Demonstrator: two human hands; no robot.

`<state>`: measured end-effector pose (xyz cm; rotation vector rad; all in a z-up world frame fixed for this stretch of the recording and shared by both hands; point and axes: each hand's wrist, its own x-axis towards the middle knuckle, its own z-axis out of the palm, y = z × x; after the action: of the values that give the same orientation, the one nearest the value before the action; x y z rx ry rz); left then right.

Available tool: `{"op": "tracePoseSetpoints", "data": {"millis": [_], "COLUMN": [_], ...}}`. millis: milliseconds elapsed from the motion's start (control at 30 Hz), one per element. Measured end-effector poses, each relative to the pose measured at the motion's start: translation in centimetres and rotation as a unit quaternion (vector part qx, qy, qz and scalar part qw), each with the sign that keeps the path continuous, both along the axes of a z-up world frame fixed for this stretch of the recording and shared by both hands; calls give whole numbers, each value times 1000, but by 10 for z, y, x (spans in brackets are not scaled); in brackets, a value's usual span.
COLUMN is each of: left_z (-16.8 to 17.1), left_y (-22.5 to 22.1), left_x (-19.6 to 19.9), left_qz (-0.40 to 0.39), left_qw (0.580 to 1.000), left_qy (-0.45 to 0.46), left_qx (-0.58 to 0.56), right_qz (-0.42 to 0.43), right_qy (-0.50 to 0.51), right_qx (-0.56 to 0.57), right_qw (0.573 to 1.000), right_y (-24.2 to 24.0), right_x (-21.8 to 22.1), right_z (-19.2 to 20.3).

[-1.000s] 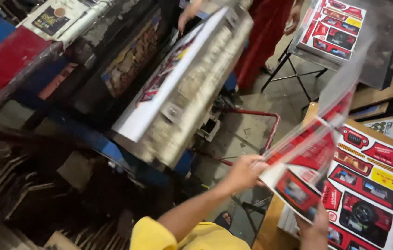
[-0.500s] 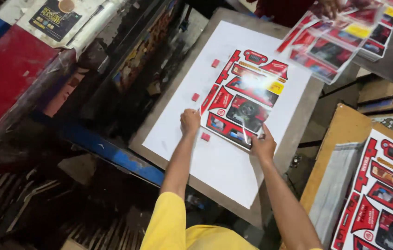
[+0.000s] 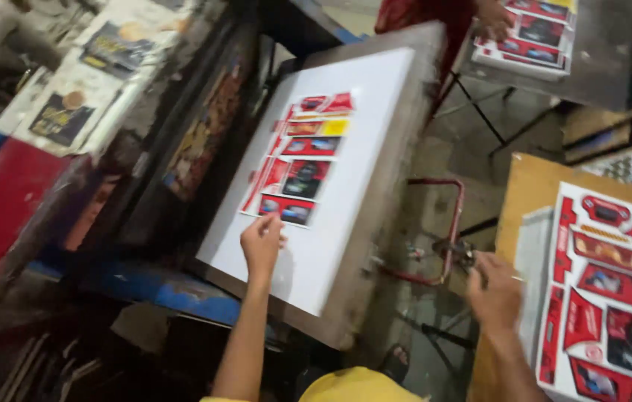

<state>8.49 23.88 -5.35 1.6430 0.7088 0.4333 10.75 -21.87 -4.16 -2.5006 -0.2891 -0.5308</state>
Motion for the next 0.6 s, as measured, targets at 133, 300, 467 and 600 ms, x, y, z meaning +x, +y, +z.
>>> {"op": "tracePoseSetpoints", "data": {"millis": [133,300,467,600], "left_z": [52,11,-22,-63], "left_y": [-128,-296,-412,-483], "left_x": [-61,-86,-103,-116], "left_qz": [-62,-272,-515,-537], "left_qw": [987,939,817,820], "left_qy": [-75,10,46,26], "left_qx": [-124,-212,-257,-198], "right_qz": [-170,-210,-116,-90], "right_qy": [90,225,280,280], "right_qx": [-220,-250,-134,-81], "right_qw": [956,918,943,952], "right_y": [-103,-171,-214,-234], "right_x": [-48,-81,-73,-74], "right_z": [15,-29,-52,-46]}}
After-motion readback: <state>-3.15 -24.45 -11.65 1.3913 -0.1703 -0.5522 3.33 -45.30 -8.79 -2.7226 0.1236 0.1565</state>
